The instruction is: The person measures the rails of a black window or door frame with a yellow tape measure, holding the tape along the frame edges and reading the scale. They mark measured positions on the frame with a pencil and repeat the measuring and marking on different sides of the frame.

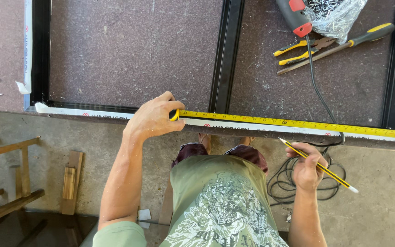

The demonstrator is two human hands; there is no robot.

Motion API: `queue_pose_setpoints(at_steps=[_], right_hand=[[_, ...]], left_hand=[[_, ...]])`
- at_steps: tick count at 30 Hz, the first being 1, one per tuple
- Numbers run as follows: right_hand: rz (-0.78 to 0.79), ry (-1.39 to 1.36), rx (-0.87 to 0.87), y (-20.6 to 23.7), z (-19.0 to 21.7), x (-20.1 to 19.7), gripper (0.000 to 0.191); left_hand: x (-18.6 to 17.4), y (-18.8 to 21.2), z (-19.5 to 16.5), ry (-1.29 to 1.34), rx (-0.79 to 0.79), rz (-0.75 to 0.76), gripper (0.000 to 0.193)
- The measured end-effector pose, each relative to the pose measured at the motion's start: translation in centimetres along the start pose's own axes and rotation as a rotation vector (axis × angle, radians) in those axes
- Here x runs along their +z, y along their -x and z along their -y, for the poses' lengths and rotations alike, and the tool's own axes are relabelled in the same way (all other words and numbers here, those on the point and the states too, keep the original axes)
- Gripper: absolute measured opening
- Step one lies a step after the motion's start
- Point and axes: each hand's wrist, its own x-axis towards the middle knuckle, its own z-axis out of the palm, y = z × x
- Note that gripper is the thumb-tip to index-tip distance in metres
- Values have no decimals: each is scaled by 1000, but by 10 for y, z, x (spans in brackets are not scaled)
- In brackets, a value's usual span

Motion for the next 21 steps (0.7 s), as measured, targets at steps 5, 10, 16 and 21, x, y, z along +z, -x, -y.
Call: queue_pose_setpoints(at_steps=[5, 10, 16, 21], right_hand=[[13, 32, 10, 7, -6, 0, 61], [26, 33, 34, 11, -9, 0, 60], [29, 79, 30, 9, -10, 3, 58], [46, 90, 39, 10, -11, 5, 60]], left_hand=[[1, 0, 0, 7, 6, -8, 49], [1, 0, 1, 7, 15, -15, 49], [2, 0, 1, 8, 20, -16, 49], [2, -2, 0, -2, -20, 8, 50]])
